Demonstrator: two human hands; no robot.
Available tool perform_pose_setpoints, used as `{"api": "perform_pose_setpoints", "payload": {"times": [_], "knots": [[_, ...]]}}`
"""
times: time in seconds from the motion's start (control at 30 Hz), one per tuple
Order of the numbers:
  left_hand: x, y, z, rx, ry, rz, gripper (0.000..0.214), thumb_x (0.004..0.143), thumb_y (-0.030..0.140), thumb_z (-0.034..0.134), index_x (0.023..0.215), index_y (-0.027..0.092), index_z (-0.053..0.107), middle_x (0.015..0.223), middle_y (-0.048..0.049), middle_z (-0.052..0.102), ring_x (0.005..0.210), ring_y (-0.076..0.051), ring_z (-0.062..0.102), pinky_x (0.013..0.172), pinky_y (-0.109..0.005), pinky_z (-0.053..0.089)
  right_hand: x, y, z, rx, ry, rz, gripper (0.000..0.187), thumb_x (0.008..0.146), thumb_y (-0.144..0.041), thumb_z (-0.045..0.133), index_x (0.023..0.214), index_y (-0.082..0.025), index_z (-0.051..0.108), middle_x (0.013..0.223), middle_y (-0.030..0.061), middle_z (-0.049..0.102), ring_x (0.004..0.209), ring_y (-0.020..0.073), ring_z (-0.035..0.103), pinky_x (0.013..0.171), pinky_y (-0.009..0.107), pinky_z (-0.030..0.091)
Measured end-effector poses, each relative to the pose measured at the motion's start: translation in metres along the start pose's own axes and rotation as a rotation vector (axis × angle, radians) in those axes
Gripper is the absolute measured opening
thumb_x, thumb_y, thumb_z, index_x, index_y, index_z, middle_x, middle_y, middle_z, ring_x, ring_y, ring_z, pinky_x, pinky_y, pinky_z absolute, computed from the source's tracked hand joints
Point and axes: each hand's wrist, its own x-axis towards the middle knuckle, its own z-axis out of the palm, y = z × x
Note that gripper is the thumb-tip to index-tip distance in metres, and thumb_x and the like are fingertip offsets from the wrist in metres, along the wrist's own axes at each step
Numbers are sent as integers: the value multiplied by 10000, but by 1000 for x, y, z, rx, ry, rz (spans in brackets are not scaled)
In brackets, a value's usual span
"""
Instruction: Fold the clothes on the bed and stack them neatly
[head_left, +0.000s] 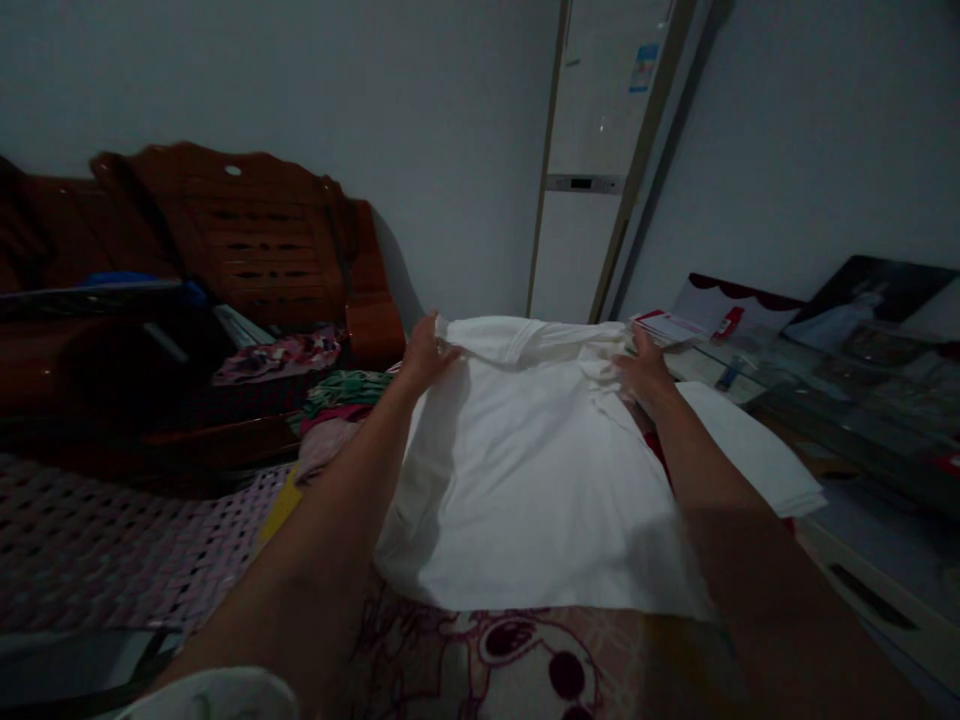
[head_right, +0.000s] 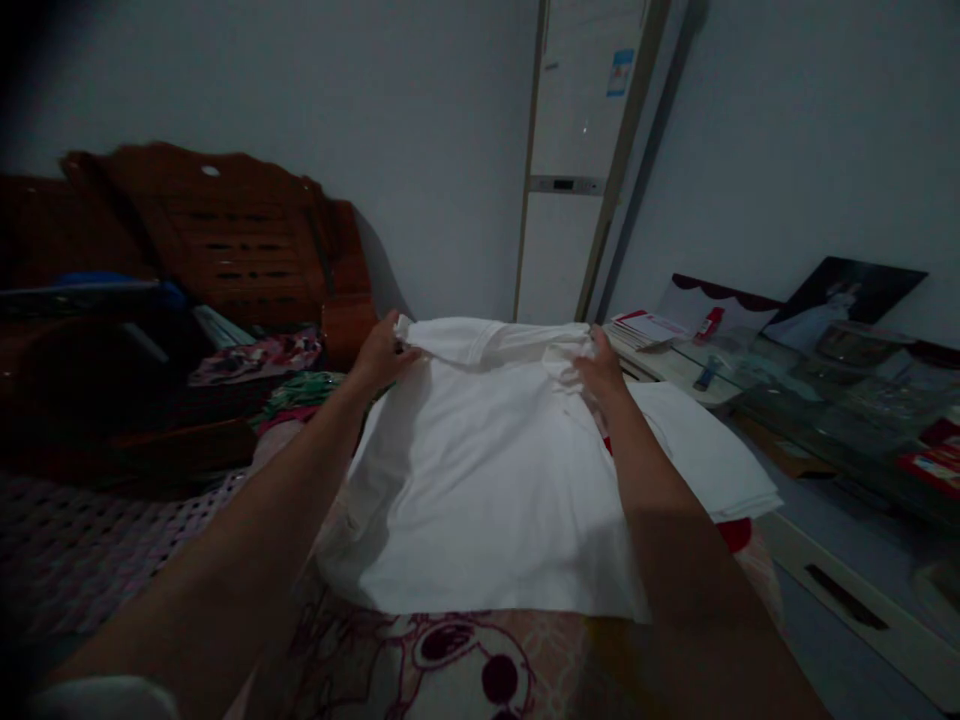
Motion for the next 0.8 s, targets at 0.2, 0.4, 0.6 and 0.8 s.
{"api": "perform_pose_setpoints", "payload": {"times": [0.2, 0.4, 0.6, 0.8], "knots": [[-60, 3, 36, 4, -248, 254, 579, 820, 235, 629, 1372, 140, 480, 1544, -188, 390, 1456, -307, 334, 1167, -490, 322, -36, 14, -8, -233, -114, -21, 550, 769, -132, 489, 1299, -123, 631, 1193, 143, 712, 1066, 225, 678, 918, 319, 512], [-151, 36, 37, -43, -765, 479, 474, 851, 301, 663, 1295, 174, 557, 1372, -138, 584, 1279, -264, 548, 1080, -407, 422, -77, 46, -24, -657, -221, 83, 350, 805, -213, 557, 1075, -132, 764, 1091, 147, 747, 1008, 255, 690, 863, 302, 486], [-197, 72, 31, -76, -1027, 702, 424, 757, 354, 755, 1122, 193, 612, 1129, -79, 655, 1011, -241, 635, 876, -336, 503, -100, 67, -21, -867, -408, 60, 220, 817, -220, 588, 929, -129, 754, 989, 150, 744, 960, 244, 681, 811, 298, 459], [-216, 82, 28, 74, -997, 790, 305, 781, 211, 630, 1078, 195, 563, 1110, -93, 613, 957, -241, 610, 786, -338, 525, -93, 68, -13, -927, -433, 38, 225, 858, -264, 569, 919, -124, 734, 1002, 170, 734, 948, 262, 675, 810, 321, 461]]}}
